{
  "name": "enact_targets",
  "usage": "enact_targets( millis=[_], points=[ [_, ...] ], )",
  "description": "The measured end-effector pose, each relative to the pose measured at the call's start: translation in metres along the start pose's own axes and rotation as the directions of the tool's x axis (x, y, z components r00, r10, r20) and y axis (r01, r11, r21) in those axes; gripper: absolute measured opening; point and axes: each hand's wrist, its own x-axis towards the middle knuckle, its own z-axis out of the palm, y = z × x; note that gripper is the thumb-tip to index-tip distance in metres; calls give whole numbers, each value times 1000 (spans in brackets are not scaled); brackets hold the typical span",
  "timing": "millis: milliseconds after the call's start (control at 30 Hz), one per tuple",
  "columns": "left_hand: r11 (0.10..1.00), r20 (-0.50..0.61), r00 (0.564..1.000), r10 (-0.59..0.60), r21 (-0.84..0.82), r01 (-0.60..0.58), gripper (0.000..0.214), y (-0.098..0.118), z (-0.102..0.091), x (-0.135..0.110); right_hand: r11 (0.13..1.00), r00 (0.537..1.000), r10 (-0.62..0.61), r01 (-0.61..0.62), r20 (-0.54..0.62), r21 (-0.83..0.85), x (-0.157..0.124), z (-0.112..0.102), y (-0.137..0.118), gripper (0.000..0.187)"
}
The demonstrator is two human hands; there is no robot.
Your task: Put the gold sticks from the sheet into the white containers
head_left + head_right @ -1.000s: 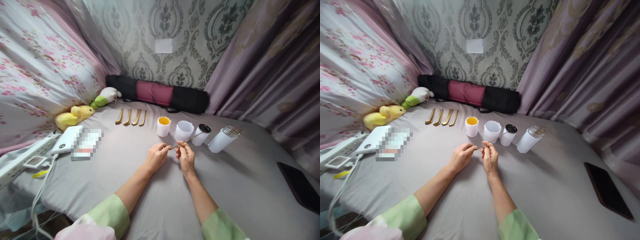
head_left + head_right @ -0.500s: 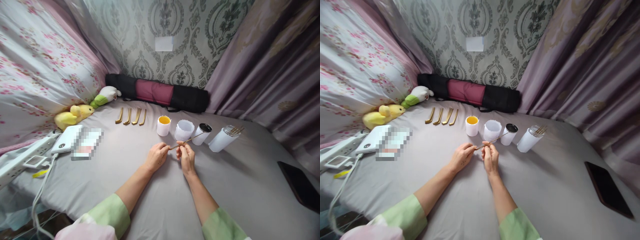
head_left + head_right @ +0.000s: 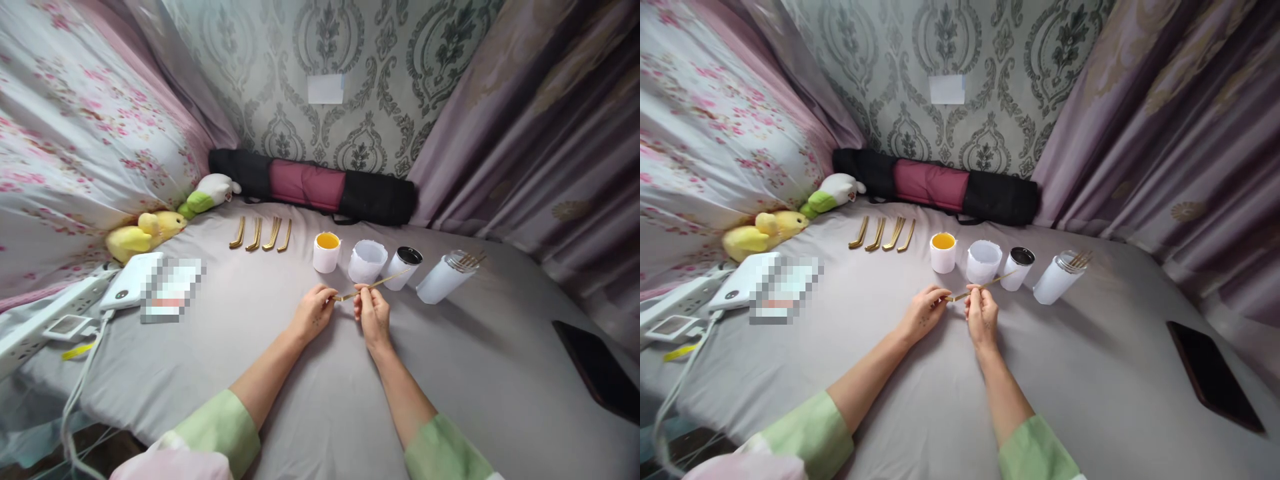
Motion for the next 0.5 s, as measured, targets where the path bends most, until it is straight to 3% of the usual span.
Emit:
enact_targets(
  millis=[133, 267, 500],
  points=[
    [991, -17, 995, -95, -100, 93, 20, 3, -1, 3, 1000, 999, 0, -1, -34, -17, 0, -1, -2, 33],
    [926, 11, 961, -275, -266, 268, 20, 9, -2, 6, 999, 999, -16, 15, -51, -30, 0, -2, -3, 33],
    [585, 242, 814, -528, -592, 555, 26, 23, -1, 8, 993, 993, -84, 77, -77, -84, 1, -3, 1, 35]
  ],
)
